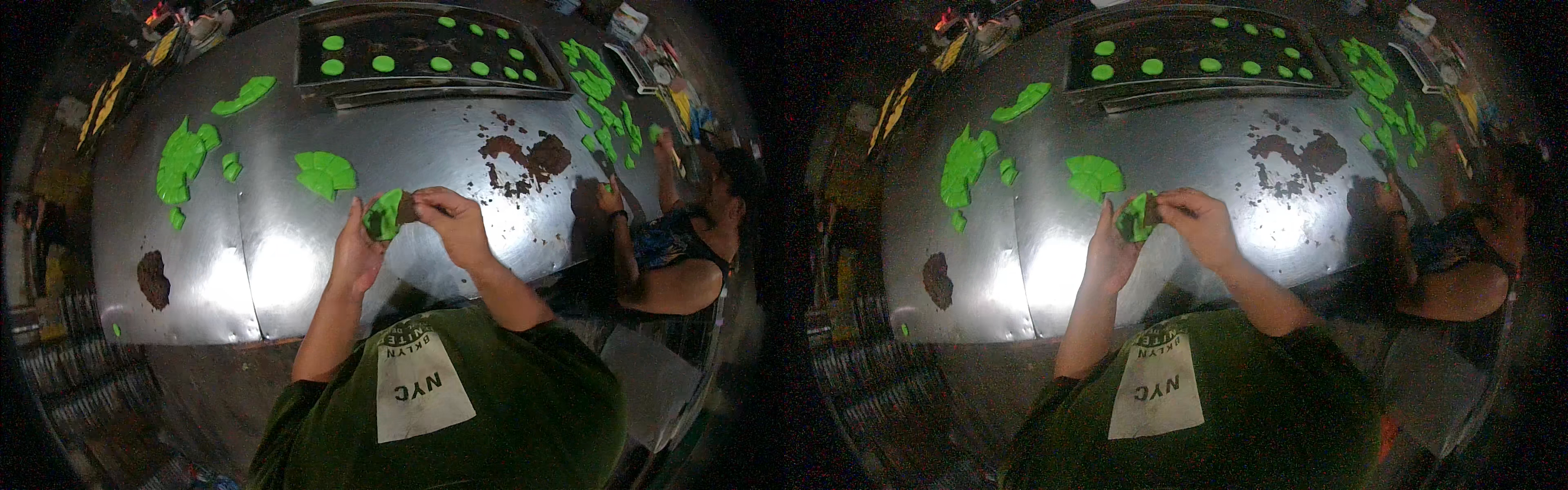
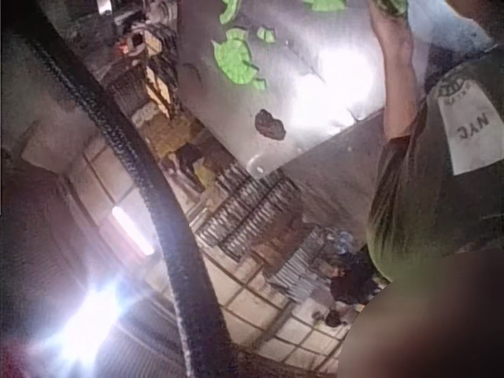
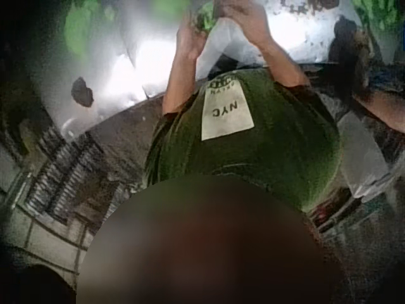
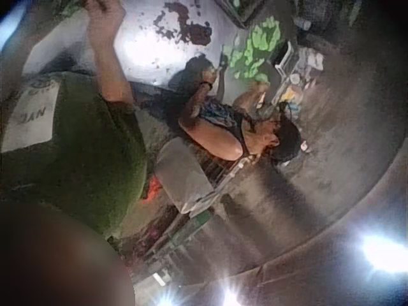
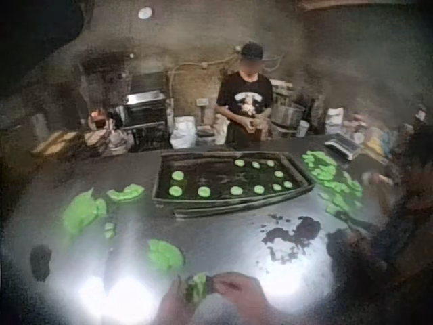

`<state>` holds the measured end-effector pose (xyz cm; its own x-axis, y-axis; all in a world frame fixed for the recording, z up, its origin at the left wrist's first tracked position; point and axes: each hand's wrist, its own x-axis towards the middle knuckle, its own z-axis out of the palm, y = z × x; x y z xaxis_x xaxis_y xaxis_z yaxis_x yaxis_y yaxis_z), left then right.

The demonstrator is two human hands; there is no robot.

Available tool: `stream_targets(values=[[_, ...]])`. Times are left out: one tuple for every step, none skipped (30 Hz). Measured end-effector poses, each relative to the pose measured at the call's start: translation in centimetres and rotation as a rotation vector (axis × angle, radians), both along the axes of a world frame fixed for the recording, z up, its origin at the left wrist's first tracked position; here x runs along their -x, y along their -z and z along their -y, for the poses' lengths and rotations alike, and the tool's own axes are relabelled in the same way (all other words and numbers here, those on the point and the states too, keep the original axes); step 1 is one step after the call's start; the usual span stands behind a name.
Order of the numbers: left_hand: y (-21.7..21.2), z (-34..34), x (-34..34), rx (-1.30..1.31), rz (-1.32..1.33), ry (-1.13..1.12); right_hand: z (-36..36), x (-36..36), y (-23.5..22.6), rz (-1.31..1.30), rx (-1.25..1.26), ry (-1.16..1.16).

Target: The person repeatedly takes a piece of green dough, scoops a portion of brown filling from the table, wraps the filling inside the dough, and places the finished round item onto a metal tray. The person carries the filled tray to a rack and returns to continue the process.

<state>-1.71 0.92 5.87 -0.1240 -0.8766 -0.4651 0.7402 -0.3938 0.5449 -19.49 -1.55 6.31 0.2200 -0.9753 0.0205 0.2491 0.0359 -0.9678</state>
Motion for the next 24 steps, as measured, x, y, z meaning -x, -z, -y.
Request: stream_targets(values=[[-0.6, -0.4, 0.3, 0.072, -0.039, -0.011, -0.6, -1.2, -0.7, -0.31, 0.309, 0.078], [-1.1, -0.9, 0.6, 0.058, 0.048, 0.003, -1.3, -2.0, -1.1, -0.611, 0.637, 0.159], [-1.4, -1.3, 0.9, 0.079, 0.127, 0.012, -1.9, -2.6, -1.3, -0.753, 0.773, 0.148], [-1.6, -1.6, 1.0, 0.115, 0.199, 0.028, -2.4, -2.9, -1.3, -0.741, 0.752, 0.126], [-1.8, -1.8, 1.0, 0.081, 0.202, 0.018, -2.9, -2.9, -1.2, -0.73, 0.726, 0.102], [-1.8, -2.0, 1.0, 0.09, 0.2, -0.002, -3.1, -2.7, -1.0, -0.73, 0.696, 0.06], [-1.8, -2.0, 1.0, 0.092, 0.203, -0.012, -3.1, -2.1, -0.7, -0.603, 0.601, 0.03], [-1.8, -1.9, 0.9, 0.074, 0.213, -0.011, -2.7, -1.5, -0.5, -0.488, 0.41, 0.05], [-1.9, -1.9, 0.9, 0.102, 0.24, -0.008, -2.0, -0.7, -0.3, -0.379, 0.223, 0.068], [-1.9, -1.8, 1.1, 0.109, 0.273, 0.002, -1.1, 0.2, -0.1, -0.277, 0.015, 0.085], [-1.9, -1.6, 1.3, 0.111, 0.304, 0.007, 0.3, 1.0, 0.0, -0.299, 0.049, 0.077], [-1.8, -1.3, 1.6, 0.137, 0.301, 0.008, 1.6, 1.6, 0.1, -0.277, 0.028, 0.001], [-1.7, -0.9, 2.1, 0.16, 0.297, 0.0, 2.9, 2.1, 0.1, -0.258, -0.01, -0.087], [-1.5, -0.5, 2.6, 0.182, 0.296, -0.008, 3.7, 2.3, 0.2, -0.261, -0.078, -0.172], [-1.3, 0.1, 3.1, 0.146, 0.227, -0.071, 4.1, 2.1, 0.2, -0.319, -0.037, -0.193], [-1.1, 0.7, 3.5, 0.106, 0.163, -0.132, 4.2, 1.8, 0.1, -0.417, 0.198, -0.186], [-0.9, 1.4, 3.8, 0.113, 0.086, -0.19, 4.1, 1.3, 0.1, -0.521, 0.422, -0.134], [-0.7, 2.2, 3.7, 0.064, 0.016, -0.184, 3.9, 0.9, 0.0, -0.625, 0.632, -0.097], [-0.6, 3.0, 3.5, 0.063, -0.07, -0.175, 3.9, 0.6, -0.1, -0.649, 0.757, -0.177], [-0.5, 3.9, 3.2, -0.015, -0.133, -0.185, 4.0, 0.4, -0.3, -0.601, 0.733, -0.099], [-0.5, 4.6, 3.0, 0.068, -0.154, -0.142, 4.4, 0.5, -0.5, -0.576, 0.691, -0.054], [-0.6, 5.1, 2.9, 0.072, -0.15, -0.12, 5.2, 0.6, -0.7, -0.532, 0.7, 0.004], [-0.7, 5.5, 2.7, 0.09, -0.154, -0.086, 6.4, 1.3, -1.0, -0.505, 0.498, 0.046], [-0.8, 5.7, 2.8, 0.089, -0.061, -0.072, 8.0, 1.7, -1.2, -0.497, 0.396, 0.105]])
